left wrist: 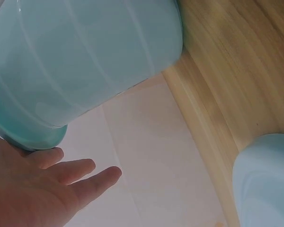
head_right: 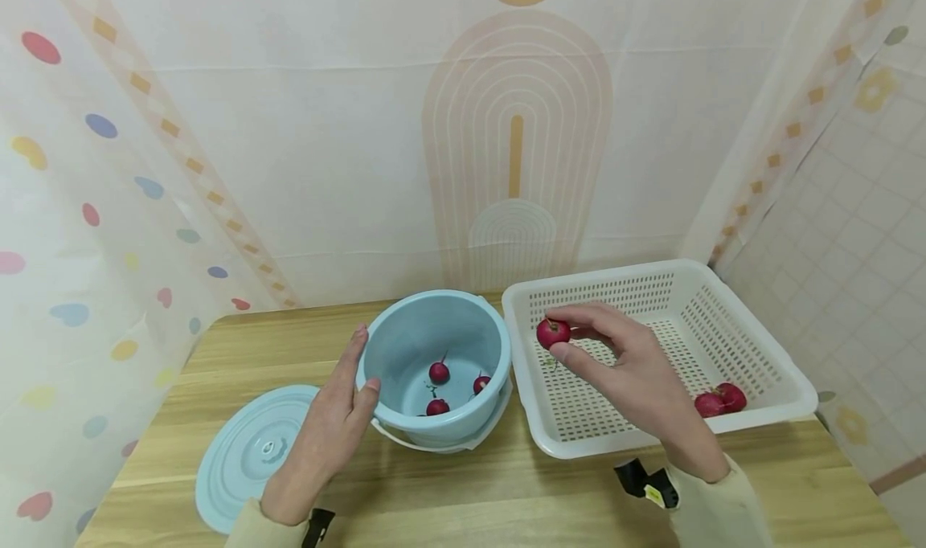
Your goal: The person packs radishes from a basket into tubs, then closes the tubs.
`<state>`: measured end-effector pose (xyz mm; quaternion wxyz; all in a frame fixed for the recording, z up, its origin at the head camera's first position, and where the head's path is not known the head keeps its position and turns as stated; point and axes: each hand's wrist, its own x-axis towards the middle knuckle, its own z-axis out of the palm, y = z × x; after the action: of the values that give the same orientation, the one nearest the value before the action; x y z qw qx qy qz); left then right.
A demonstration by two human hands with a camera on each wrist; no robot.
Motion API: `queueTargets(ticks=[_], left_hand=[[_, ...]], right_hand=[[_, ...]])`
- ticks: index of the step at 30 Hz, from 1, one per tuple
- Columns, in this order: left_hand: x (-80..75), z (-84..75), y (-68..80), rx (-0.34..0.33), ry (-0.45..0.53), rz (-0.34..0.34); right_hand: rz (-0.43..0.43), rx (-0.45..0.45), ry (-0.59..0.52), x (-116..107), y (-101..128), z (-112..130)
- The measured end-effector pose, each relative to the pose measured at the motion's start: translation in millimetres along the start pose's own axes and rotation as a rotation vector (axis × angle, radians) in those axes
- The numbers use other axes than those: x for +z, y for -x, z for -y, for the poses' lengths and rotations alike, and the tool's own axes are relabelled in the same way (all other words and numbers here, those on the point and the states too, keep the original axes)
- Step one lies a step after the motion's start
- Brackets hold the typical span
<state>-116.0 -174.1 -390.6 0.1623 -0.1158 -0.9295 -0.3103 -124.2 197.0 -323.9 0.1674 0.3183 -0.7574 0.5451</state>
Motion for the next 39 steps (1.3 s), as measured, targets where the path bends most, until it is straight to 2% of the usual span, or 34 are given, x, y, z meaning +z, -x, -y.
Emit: queueTargets(ticks=[10,16,28,39], left_hand=[[0.1,-1.1,0.6,-0.005,0.008,0.007],[0.0,-1.1,1.0,-0.009,0.002,0.008],[1.4,-0.8,0.6,0.01,0.011,0.001],[1.2,-1.1,0.2,-0.006,0.014,0.008]], right_hand=[[0.0,0.034,-0.02,23.8,-9.5,7.4],[0.012,0.005,-0.007,47.3,-14.5,5.9],[0.065,-0.153,0.15,98.7,-24.9,-4.9],[0.122,-0.198,0.303,119.2,-29.9,-15.4]])
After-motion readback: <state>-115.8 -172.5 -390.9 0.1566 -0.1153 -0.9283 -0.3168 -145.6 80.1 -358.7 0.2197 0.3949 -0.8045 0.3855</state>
